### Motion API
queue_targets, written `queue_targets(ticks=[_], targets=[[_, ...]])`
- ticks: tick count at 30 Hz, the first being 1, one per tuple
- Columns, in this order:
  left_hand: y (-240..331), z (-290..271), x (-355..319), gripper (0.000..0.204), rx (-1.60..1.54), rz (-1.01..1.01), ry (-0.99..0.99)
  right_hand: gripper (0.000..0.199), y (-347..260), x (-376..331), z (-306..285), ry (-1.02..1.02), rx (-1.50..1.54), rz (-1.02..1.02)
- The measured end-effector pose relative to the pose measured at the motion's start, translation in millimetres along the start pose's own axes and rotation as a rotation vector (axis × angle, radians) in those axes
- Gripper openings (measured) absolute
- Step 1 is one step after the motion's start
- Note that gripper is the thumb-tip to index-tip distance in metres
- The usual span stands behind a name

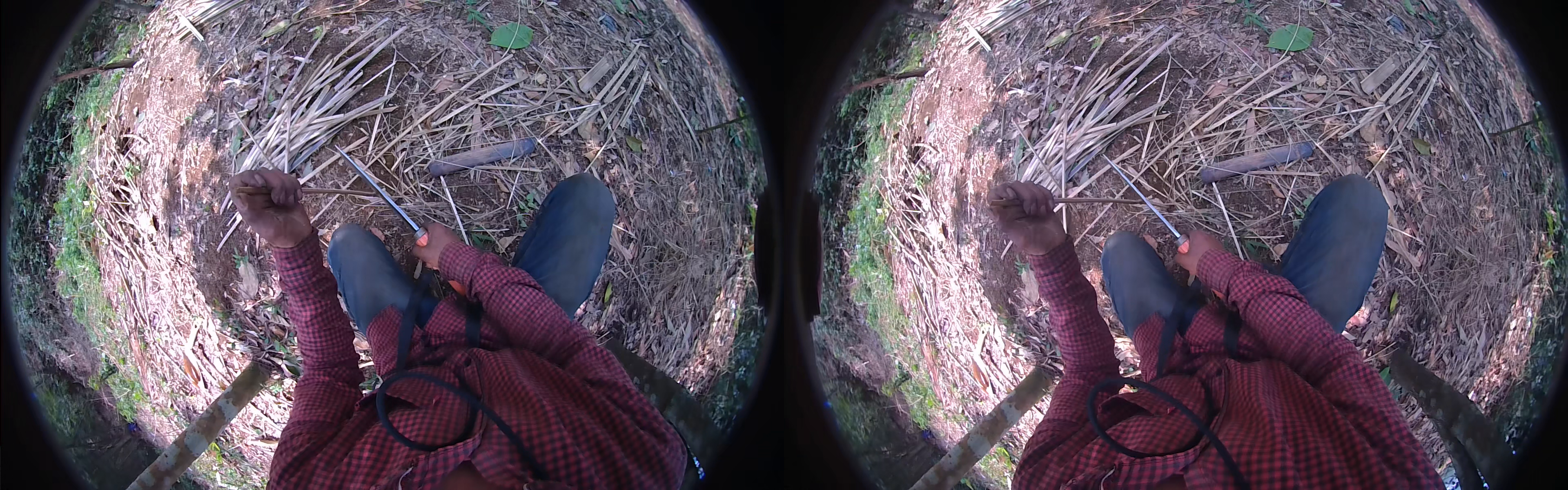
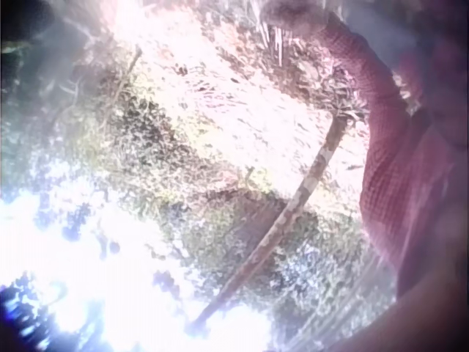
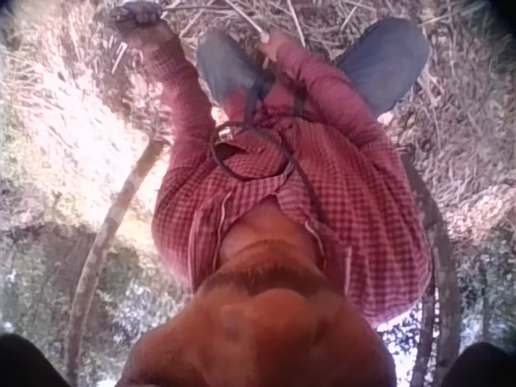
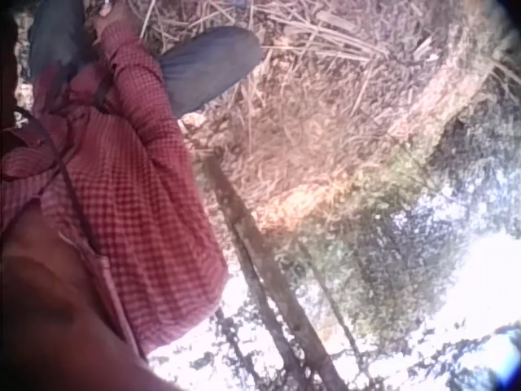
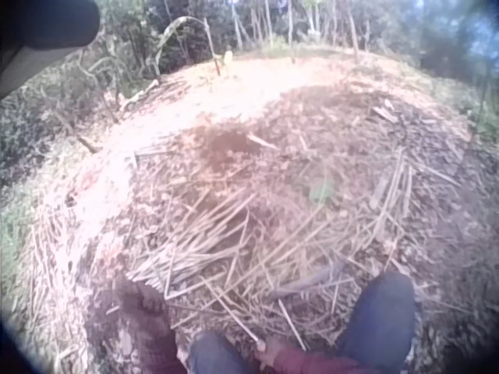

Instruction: The person sits on the ground in a wooded area and uses a machete to split long bamboo stalks into thin strips. They hold the stalks with one hand and strike them with the machete in the other, occasionally adjusting the pieces and discarding offcuts.

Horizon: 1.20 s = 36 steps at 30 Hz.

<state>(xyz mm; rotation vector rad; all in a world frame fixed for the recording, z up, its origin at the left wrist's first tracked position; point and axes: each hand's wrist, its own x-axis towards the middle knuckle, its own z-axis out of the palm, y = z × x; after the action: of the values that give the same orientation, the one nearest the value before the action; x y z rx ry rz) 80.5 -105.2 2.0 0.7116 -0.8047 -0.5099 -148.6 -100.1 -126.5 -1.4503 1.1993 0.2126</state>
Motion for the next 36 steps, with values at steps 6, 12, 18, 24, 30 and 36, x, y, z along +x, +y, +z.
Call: queue_targets(ticks=[6, 12, 18, 24, 30, 36], targets=[[-19.2, 29.5, -2.1, 0.042, 0.158, 0.158, 0.216, 0.037, -38.9, -33.5, -8.8, 0.174, -0.076, -0.289], [-11.5, 24.2, 4.7, 0.046, 0.274, 0.125, 0.411, 0.040, 23.1, 2.3, 10.3, 0.101, -0.194, -0.006], [-5.0, 1.9, -0.2, 0.046, 0.341, 0.163, 0.504, 0.043, 5.1, -12.3, 5.4, 0.106, -0.229, -0.123], [-2.8, 5.7, 12.0, 0.043, 0.545, 0.184, 0.828, 0.045, 32.2, 6.3, 18.8, 0.071, -0.314, -0.114], [-3.5, -24.9, 21.2, 0.036, 0.386, 0.179, 0.929, 0.048, 23.4, -11.8, 14.7, 0.082, -0.343, -0.096], [52.3, -34.4, 44.7, 0.036, 0.437, 0.197, 0.977, 0.039, 48.1, 13.4, 17.6, 0.054, -0.357, 0.178]])
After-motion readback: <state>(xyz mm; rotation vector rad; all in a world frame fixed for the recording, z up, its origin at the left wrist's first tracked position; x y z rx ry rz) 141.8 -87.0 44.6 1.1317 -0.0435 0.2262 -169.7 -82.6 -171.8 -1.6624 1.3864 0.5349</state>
